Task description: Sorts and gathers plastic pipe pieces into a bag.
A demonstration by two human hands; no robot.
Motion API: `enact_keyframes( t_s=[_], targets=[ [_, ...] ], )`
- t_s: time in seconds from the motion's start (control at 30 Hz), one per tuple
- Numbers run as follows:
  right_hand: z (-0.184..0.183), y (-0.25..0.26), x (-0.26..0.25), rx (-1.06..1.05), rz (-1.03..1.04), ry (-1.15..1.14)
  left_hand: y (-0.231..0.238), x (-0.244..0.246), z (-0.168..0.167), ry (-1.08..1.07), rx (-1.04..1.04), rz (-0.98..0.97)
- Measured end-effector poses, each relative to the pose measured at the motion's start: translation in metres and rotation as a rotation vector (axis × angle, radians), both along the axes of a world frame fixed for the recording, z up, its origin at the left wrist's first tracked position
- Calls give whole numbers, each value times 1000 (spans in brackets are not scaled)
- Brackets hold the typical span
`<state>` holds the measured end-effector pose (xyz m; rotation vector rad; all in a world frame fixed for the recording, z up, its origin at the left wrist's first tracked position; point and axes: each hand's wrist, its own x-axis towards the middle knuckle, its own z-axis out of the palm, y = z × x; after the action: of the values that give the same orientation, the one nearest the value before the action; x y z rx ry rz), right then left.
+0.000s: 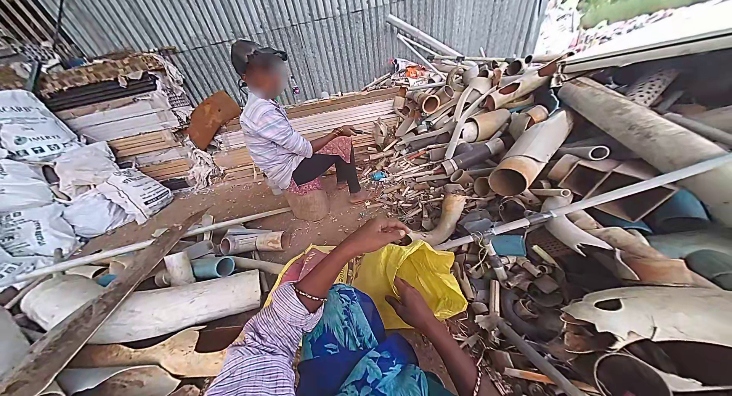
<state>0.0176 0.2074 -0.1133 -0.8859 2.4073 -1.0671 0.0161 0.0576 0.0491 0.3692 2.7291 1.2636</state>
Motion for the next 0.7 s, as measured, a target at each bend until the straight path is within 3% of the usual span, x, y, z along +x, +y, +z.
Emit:
enact_keyframes(
  t_s=[0.1, 0.2, 0.3, 0.57, 0.7],
  targets=[
    [5, -7, 1, 39, 13, 2, 43, -22, -4, 77, -345, -125],
    [11, -10, 4, 67, 25, 9, 61, -41, -43, 85, -716, -92],
    [8, -10, 1, 66, 48, 39, 54, -50, -74, 2, -899, -81],
    [9, -21, -2, 71, 91, 59, 41, -57, -73, -11, -765, 18],
    [11, -25, -1, 54, 110, 69, 24, -55, -77, 157, -441, -41]
  ],
)
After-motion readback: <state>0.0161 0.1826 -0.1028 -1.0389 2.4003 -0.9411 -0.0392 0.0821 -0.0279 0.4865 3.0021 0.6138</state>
